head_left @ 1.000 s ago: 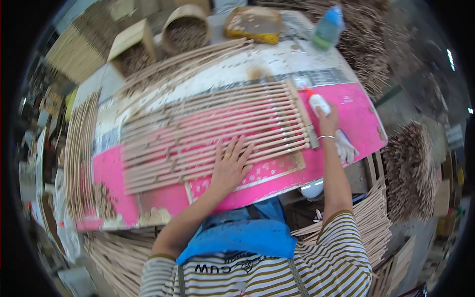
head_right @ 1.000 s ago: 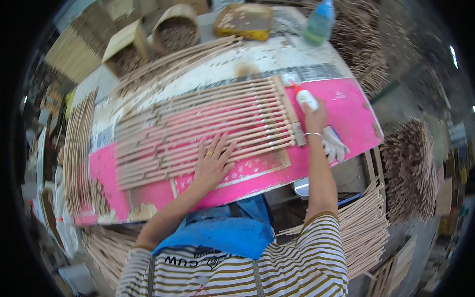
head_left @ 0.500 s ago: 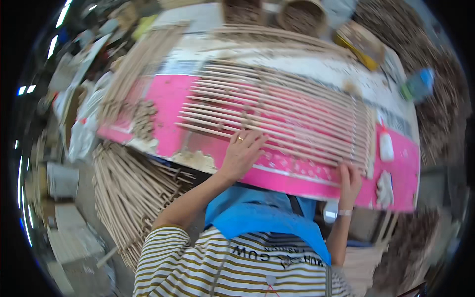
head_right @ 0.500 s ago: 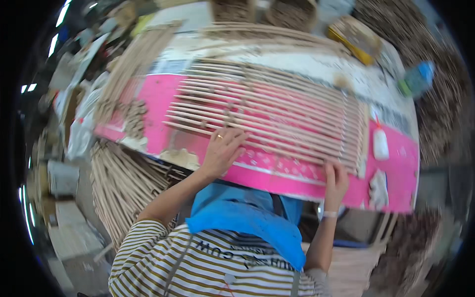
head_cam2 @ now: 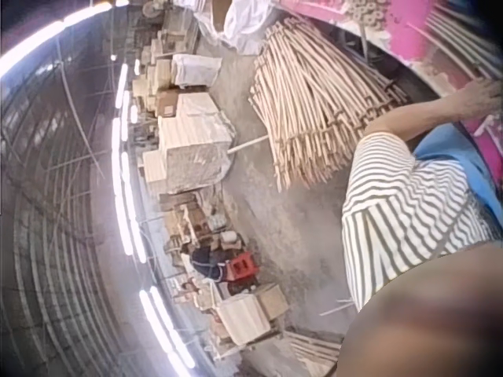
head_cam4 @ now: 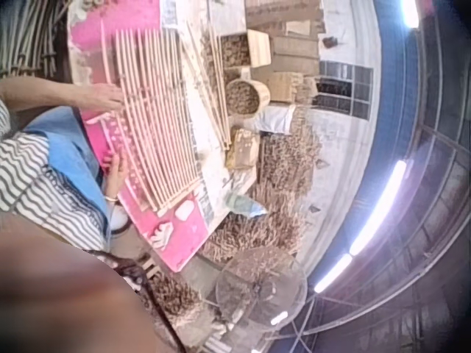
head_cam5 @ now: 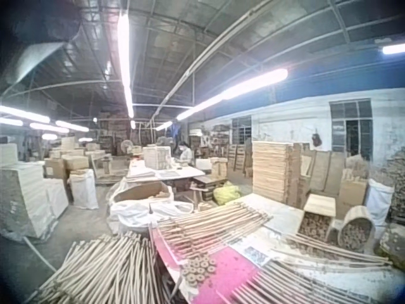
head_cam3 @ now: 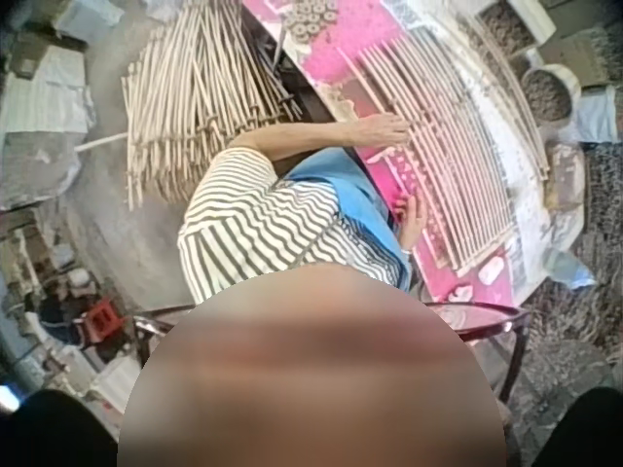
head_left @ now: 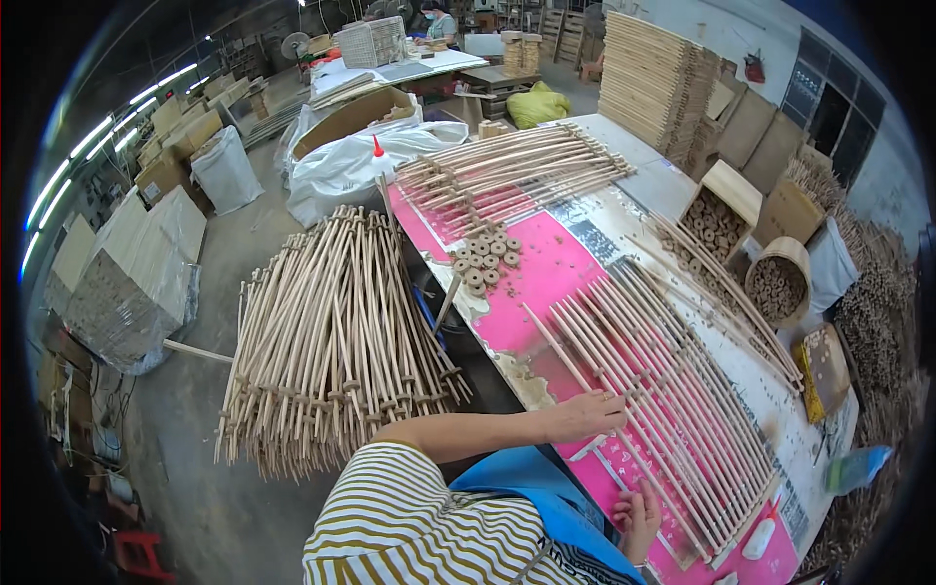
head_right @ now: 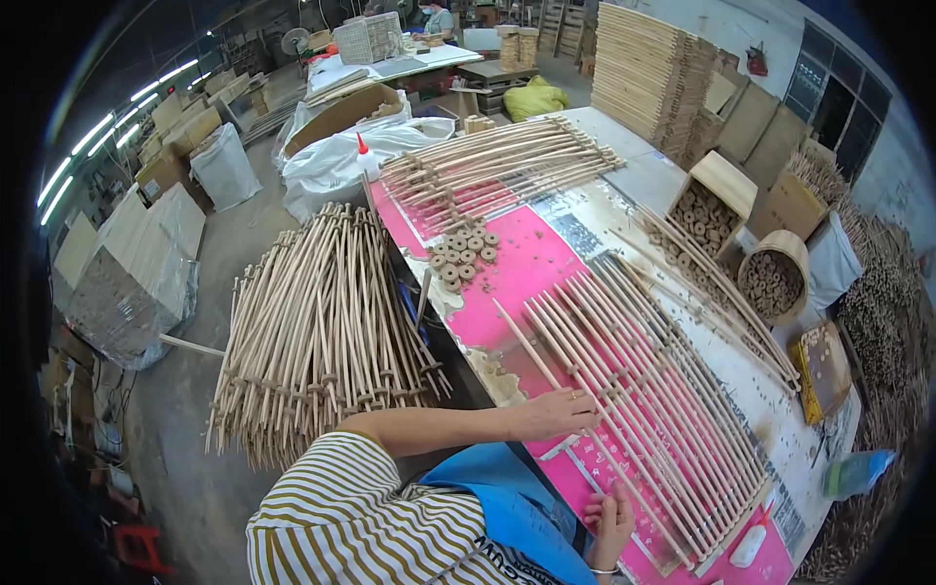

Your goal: Assemble a wooden lattice structure by inserting dowels through round spacers and applying glue.

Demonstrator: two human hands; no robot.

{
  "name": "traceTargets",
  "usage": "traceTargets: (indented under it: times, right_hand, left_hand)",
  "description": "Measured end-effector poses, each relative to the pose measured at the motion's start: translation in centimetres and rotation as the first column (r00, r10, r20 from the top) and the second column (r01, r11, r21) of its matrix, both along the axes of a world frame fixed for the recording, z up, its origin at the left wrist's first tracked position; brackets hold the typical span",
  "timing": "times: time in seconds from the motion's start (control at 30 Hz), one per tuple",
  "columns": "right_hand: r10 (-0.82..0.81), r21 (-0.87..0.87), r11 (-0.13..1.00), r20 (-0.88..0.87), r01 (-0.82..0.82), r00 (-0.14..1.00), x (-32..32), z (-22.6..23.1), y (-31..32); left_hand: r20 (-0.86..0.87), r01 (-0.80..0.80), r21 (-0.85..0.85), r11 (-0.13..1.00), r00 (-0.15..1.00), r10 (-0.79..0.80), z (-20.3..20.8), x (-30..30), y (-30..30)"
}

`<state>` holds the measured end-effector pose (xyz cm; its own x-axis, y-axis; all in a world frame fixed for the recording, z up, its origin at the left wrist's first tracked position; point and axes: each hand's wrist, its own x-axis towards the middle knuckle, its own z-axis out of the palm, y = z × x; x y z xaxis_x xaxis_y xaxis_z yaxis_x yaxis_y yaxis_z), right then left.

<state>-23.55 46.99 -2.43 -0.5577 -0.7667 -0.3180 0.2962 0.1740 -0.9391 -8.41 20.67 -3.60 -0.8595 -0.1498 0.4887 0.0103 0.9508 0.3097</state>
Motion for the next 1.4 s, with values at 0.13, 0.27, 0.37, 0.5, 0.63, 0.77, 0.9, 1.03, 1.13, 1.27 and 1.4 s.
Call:
traceTargets:
  times: [0.13, 0.27, 0.37, 0.5, 0.63, 0.77, 0.9, 1.03, 1.13, 1.27, 1.4]
  right_hand:
    - [-0.22, -0.174, 0.942, 0.322, 0.286, 0.921, -1.4, 0.9, -0.9]
    - [-0.338, -0.23, 0.881, 0.305, 0.413, 0.89, -4.5, 0.7, -0.4]
    - [-0.337, -0.236, 0.894, 0.21, 0.382, 0.918, -6.6, 1.6, -0.3]
    - [-0.283, -0.257, 0.911, 0.184, 0.324, 0.941, -6.1, 1.5, -1.4]
    - [-0.231, -0.243, 0.928, 0.222, 0.283, 0.947, -3.0, 0.9, -4.1]
    - [-0.271, -0.236, 0.917, 0.224, 0.322, 0.936, -0.9, 1.1, -7.0]
    - [-0.185, -0.198, 0.959, 0.105, 0.203, 0.977, -2.8, 1.4, -6.0]
    - [-0.127, -0.271, 0.944, 0.233, 0.19, 0.964, -2.7, 2.9, -5.0]
    - [-0.091, -0.283, 0.942, 0.296, 0.179, 0.951, -2.8, 1.9, -4.3]
    - [-0.289, -0.23, 0.9, 0.322, 0.371, 0.901, -5.3, 2.2, -1.3]
    - [-0.411, -0.229, 0.854, 0.254, 0.467, 0.876, -7.3, 1.4, 1.7]
  left_hand:
    - [-0.024, 0.034, 0.033, 0.999, 0.999, -0.033, 3.8, 2.5, -0.2]
    - [-0.004, 0.0, 0.034, 0.999, 1.0, 0.0, 4.8, 4.4, -0.1]
    - [0.016, -0.01, 0.109, 0.994, 1.0, 0.008, 5.1, 5.1, 0.7]
    - [-0.03, 0.041, 0.15, 0.988, 0.999, -0.037, 4.9, 2.4, 1.3]
    - [0.045, 0.109, 0.306, 0.946, 0.991, -0.129, 6.4, -2.6, 3.5]
    - [0.085, 0.101, 0.389, 0.916, 0.986, -0.145, 6.0, -5.3, 4.5]
    - [0.192, -0.037, 0.67, 0.741, 0.973, -0.125, 7.9, -5.7, 3.8]
    - [0.214, -0.031, 0.762, 0.646, 0.955, -0.206, 7.2, -6.8, 4.5]
    - [0.257, -0.047, 0.717, 0.696, 0.945, -0.201, 7.4, -7.3, 5.3]
    - [0.32, -0.069, 0.655, 0.753, 0.927, -0.194, 7.5, -6.7, 4.9]
    - [0.356, -0.047, 0.681, 0.731, 0.894, -0.273, 8.3, -6.2, 4.3]
